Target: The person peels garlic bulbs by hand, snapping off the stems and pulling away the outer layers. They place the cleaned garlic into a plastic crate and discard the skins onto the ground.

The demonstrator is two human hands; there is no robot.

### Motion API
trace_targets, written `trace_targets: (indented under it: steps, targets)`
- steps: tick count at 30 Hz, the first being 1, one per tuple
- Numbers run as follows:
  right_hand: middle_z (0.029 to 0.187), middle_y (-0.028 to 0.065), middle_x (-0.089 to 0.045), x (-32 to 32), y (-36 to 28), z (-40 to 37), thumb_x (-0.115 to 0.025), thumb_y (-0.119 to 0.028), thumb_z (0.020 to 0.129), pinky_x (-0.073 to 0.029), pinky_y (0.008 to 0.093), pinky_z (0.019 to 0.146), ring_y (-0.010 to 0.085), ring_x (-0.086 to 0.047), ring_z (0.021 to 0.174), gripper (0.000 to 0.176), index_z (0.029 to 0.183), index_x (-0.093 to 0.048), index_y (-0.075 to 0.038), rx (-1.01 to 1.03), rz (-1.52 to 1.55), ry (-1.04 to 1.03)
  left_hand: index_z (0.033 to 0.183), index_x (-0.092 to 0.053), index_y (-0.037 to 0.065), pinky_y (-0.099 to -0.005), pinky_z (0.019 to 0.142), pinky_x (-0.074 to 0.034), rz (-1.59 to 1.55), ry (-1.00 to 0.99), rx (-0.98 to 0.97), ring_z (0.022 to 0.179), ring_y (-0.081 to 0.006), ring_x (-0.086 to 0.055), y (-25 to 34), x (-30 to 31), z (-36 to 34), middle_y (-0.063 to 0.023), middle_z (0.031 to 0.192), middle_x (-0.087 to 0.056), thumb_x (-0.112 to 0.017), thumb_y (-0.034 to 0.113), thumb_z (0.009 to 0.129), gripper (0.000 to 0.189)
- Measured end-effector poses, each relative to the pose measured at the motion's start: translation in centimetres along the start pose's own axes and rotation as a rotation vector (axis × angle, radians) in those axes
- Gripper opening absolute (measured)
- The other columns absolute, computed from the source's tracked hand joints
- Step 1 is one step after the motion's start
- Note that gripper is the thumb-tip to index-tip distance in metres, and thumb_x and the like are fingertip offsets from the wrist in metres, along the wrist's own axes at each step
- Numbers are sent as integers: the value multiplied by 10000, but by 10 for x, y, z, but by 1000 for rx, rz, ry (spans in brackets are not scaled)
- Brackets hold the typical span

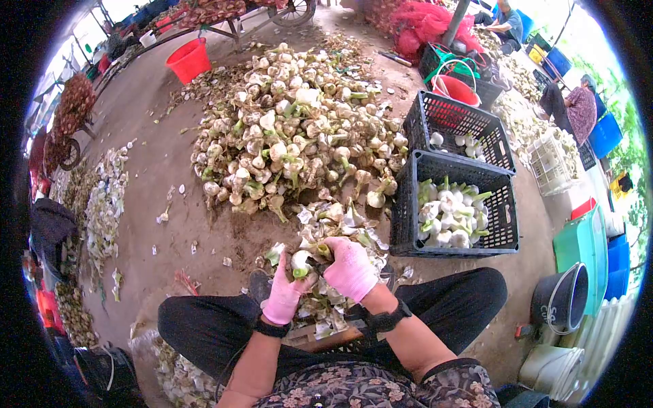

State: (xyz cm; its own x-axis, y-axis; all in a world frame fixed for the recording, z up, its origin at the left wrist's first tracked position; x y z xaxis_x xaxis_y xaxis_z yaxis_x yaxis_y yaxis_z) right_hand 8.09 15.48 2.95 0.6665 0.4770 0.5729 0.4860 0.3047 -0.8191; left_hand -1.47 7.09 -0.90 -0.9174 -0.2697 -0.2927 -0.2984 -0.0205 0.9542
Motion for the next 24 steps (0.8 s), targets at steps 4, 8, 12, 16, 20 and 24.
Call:
trace_targets:
  steps: [4, 8, 12, 16, 20, 24]
  targets:
    - [832, 233, -629, -2, 6, 4, -621, -30, 674, -485, 410, 707, 388, -613, 839, 225, 897, -626, -4, -26, 88, 57, 1349, -340, 38, -243, 826, -451, -336, 113, 81, 928, -102, -539, -12, 7, -5, -26, 1085, -531, -619, 116, 869, 561]
    - [778, 235, -615, -14, 14, 2, -668, -119, 732, -473, 421, 683, 398, -609, 805, 182, 848, -608, 8, 29, 111, 55, 1239, -454, 5, -269, 807, -465, -562, 256, 71, 925, -140, -566, -17, 22, -3, -53, 1058, -564, -592, 112, 898, 383]
    - [790, 234, -614, -29, 63, -3, -657, -153, 739, -474, 415, 698, 394, -606, 809, 208, 869, -615, 4, -96, -131, -5, 1183, -486, 9, -376, 907, -477, -754, 263, -54, 1015, -247, -585, 2, 35, -4, -136, 1117, -588, -582, 148, 899, 331]
    - [831, 215, -625, -47, 88, -14, -638, -99, 710, -476, 393, 724, 368, -606, 841, 213, 904, -649, -12, -39, -286, -99, 1246, -453, 10, -401, 948, -459, -808, 271, -13, 1057, -263, -575, 2, 41, 0, -147, 1139, -582, -542, 175, 923, 373]
    - [850, 133, -677, -3, 17, 2, -532, 87, 632, -498, 294, 709, 176, -634, 771, 385, 986, -653, -1, -191, 220, -89, 1289, -422, 19, -387, 926, -468, -653, 265, -47, 1065, -258, -570, 7, 38, 3, -143, 1141, -581, -523, 189, 933, 407]
    - [764, 132, -666, -5, 1, 5, -597, 23, 703, -476, 288, 650, 145, -600, 686, 291, 989, -647, 22, -116, 309, -122, 1310, -402, 18, -350, 902, -471, -483, 195, -2, 1043, -235, -575, 14, 31, 3, -130, 1137, -581, -547, 201, 925, 450]
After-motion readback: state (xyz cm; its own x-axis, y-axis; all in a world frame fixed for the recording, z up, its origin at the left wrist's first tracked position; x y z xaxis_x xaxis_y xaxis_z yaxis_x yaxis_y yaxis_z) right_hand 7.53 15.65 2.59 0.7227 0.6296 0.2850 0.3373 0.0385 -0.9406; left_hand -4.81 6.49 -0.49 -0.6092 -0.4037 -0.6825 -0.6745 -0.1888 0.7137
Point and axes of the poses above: each hand's wrist, its own z-axis towards the middle knuckle, its own x-axis out of the back of the hand, y = z × x, the point moved 9 cm from there along z, towards the middle knuckle
